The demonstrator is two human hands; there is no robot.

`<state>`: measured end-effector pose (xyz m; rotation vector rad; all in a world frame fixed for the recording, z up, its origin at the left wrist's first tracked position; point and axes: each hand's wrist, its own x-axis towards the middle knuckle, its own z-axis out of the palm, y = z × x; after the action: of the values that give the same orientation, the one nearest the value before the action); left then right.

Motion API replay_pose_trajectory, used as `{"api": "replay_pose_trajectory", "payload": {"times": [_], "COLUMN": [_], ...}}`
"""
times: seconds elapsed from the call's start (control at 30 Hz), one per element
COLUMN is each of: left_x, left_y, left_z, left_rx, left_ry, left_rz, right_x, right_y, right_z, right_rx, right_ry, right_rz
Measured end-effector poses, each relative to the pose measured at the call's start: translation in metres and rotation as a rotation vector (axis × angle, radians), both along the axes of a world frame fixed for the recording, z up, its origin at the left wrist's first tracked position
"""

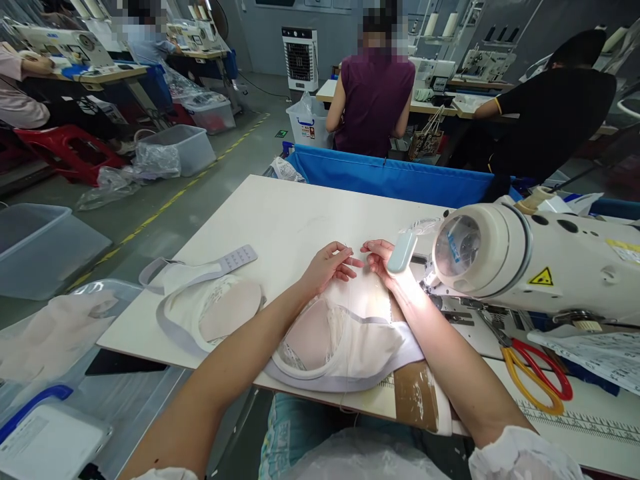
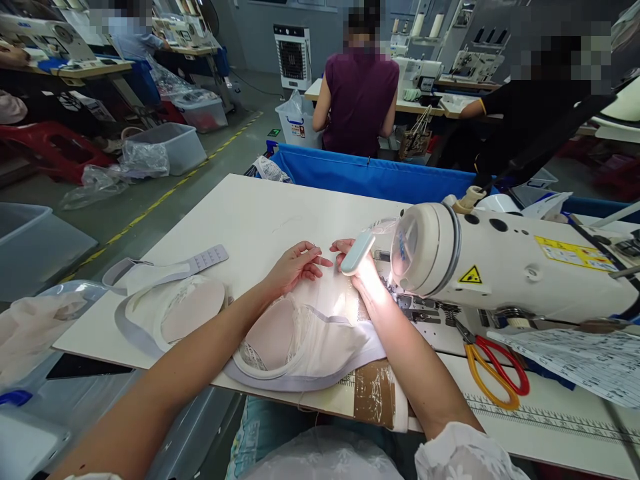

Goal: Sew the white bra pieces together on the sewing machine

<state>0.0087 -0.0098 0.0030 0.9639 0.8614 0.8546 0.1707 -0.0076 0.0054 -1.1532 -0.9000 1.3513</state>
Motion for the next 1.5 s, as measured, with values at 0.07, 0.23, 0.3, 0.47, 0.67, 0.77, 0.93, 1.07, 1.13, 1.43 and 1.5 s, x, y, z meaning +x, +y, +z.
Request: {"api": "replay_pose_trajectory", "payload": {"times": [0.07,0.23,0.3,0.47,0.67,0.77,0.93,1.07,1.13,1.43,1.5], "left_x": [0.000,0.001,0.001,0.002,0.002,0.001,0.001,-0.001,-0.001,-0.005,-0.006], "left_y": [0.000,-0.001,-0.002,-0.001,0.000,-0.001,0.000,0.001,0.001,0.009,0.010], "left_z": [0.001,0.003,0.003,0.001,0.000,0.000,0.002,0.004,0.006,0.002,0.001], "left_rx": [0.002,0.011,0.039,0.127,0.121,0.102,0.119,0.102,0.086,0.038,0.022], "left_ry": [0.000,0.009,0.019,0.029,0.025,0.047,0.071,0.023,-0.017,-0.146,-0.147], "left_rz": [0.003,0.036,0.050,0.070,0.073,0.088,0.137,0.210,0.234,0.220,0.216], "right_x": [0.000,0.000,-0.001,-0.003,0.000,0.006,0.006,-0.002,-0.007,-0.011,-0.008], "right_y": [0.000,-0.001,-0.002,-0.005,-0.004,-0.004,-0.009,-0.013,-0.015,-0.021,-0.022], "right_z": [0.001,0.003,0.003,0.001,-0.006,-0.010,-0.007,0.001,0.005,0.008,0.008], "right_rx": [-0.031,-0.052,-0.017,0.155,0.197,0.320,0.444,0.064,-0.058,-0.119,-0.098], "right_ry": [0.067,0.188,0.181,-0.093,-0.435,-0.787,-0.900,-0.483,-0.316,-0.133,-0.175], "right_rz": [0.040,0.142,0.154,0.173,0.165,0.021,-0.080,0.228,0.379,0.403,0.327]}}
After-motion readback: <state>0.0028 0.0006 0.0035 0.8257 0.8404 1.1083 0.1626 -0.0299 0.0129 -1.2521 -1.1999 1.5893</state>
